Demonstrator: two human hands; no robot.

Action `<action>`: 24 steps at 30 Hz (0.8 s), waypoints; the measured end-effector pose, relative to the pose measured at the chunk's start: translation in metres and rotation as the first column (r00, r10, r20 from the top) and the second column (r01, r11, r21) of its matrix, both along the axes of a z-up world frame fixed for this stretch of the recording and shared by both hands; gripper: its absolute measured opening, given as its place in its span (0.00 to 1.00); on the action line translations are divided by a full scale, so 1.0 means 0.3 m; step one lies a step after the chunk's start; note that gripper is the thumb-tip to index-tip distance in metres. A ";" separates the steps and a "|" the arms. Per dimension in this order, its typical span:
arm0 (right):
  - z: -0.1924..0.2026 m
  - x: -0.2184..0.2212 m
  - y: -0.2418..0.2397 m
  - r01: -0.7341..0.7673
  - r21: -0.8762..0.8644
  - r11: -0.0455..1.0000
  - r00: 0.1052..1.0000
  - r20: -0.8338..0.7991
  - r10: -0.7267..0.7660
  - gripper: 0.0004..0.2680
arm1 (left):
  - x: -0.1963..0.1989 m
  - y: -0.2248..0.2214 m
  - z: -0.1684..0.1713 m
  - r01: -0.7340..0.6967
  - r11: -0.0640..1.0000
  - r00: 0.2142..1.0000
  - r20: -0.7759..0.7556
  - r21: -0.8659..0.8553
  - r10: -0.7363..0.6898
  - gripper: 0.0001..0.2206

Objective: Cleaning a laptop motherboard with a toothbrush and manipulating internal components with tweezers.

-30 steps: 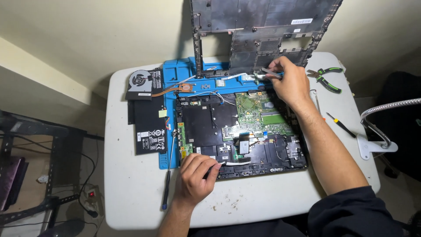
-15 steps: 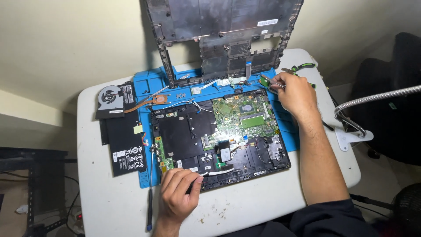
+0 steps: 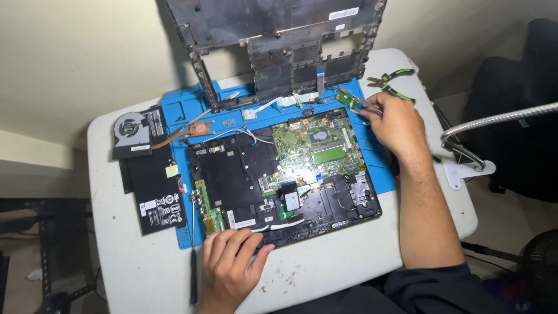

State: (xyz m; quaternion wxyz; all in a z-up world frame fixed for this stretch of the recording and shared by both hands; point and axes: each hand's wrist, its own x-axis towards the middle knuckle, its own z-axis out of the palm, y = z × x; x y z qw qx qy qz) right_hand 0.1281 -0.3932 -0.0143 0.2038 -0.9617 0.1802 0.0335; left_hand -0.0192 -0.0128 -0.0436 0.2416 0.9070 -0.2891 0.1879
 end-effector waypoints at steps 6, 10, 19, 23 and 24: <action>-0.059 0.003 0.034 -0.093 -0.035 0.995 0.995 0.023 0.094 0.09 | -0.039 0.039 -0.001 0.043 0.992 0.991 -0.128 0.116 -0.028 0.17; -0.058 0.001 0.060 -0.122 -0.097 0.988 0.992 -0.030 0.119 0.11 | -0.055 0.062 0.011 0.009 0.987 0.994 -0.106 0.163 0.009 0.12; -0.053 0.001 0.113 -0.214 -0.088 0.973 0.976 0.013 0.216 0.13 | -0.093 0.073 -0.055 0.021 0.981 1.000 0.016 0.193 -0.025 0.10; -0.091 0.015 0.110 -0.235 -0.085 0.968 0.971 0.035 0.238 0.15 | -0.097 0.073 -0.086 0.024 0.986 1.000 0.002 0.163 -0.024 0.10; -0.093 0.019 0.112 -0.239 -0.077 0.968 0.970 0.025 0.241 0.15 | -0.099 0.076 -0.091 0.026 0.985 1.000 -0.012 0.171 -0.024 0.11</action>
